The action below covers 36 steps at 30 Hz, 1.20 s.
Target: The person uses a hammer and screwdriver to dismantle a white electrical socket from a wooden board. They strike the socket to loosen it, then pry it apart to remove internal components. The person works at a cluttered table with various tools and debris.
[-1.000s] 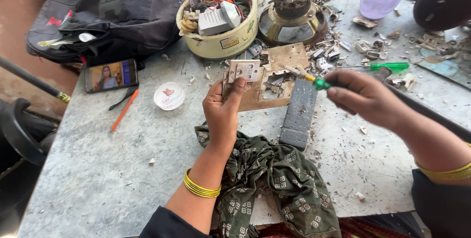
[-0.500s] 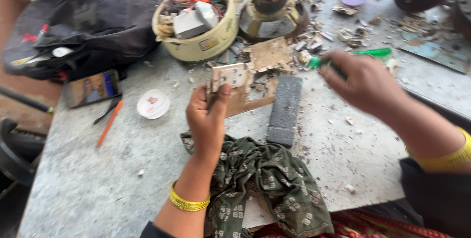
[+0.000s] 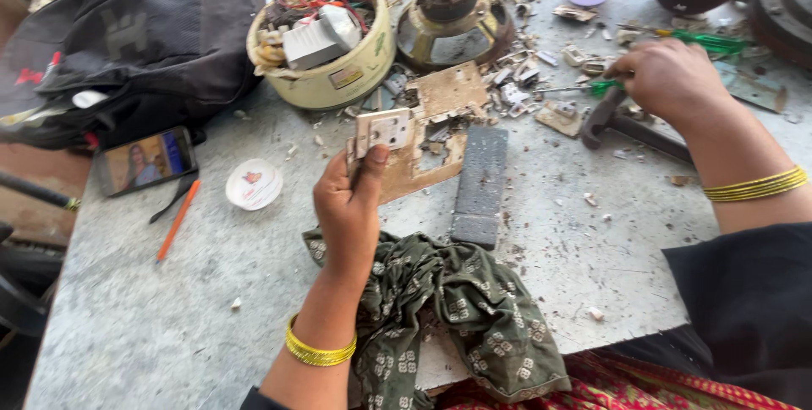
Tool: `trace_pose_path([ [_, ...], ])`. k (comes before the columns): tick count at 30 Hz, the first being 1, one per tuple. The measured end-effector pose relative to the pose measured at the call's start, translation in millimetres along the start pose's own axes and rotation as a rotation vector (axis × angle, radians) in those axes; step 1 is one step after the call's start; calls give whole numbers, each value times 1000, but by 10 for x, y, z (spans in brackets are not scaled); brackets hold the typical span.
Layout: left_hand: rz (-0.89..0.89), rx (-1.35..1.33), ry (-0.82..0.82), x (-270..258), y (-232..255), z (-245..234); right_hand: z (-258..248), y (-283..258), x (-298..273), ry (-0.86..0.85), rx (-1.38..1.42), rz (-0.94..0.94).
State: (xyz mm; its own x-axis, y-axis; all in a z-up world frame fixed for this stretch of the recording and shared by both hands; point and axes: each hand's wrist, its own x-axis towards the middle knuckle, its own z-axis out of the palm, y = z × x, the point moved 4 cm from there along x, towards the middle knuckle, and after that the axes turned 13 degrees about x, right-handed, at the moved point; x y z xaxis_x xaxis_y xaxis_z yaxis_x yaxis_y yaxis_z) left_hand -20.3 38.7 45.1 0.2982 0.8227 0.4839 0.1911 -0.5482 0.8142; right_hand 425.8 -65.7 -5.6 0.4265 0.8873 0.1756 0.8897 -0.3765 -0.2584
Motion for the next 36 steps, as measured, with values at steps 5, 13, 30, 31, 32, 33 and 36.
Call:
trace_pose_path([
  [5,-17,-6,3,-6,-31,3,121,131,144,-137,84,174],
  [13,-7,-8,27,15,-99,4,-126,-192,-31,-105,-14,92],
  [30,-16,49,5,-117,11,55,-491,-2189,-1155,-131,960,-527],
  [31,17,60,15,-123,32,53,-454,-2165,-1147,-199,982,-405],
  [32,49,72,24,-127,52,50,-413,-2137,-1141,-268,1000,-283],
  [33,81,83,33,-128,69,51,-368,-2106,-1141,-338,1015,-160],
  [36,145,65,50,-118,96,52,-355,-2096,-1141,-342,982,-143],
])
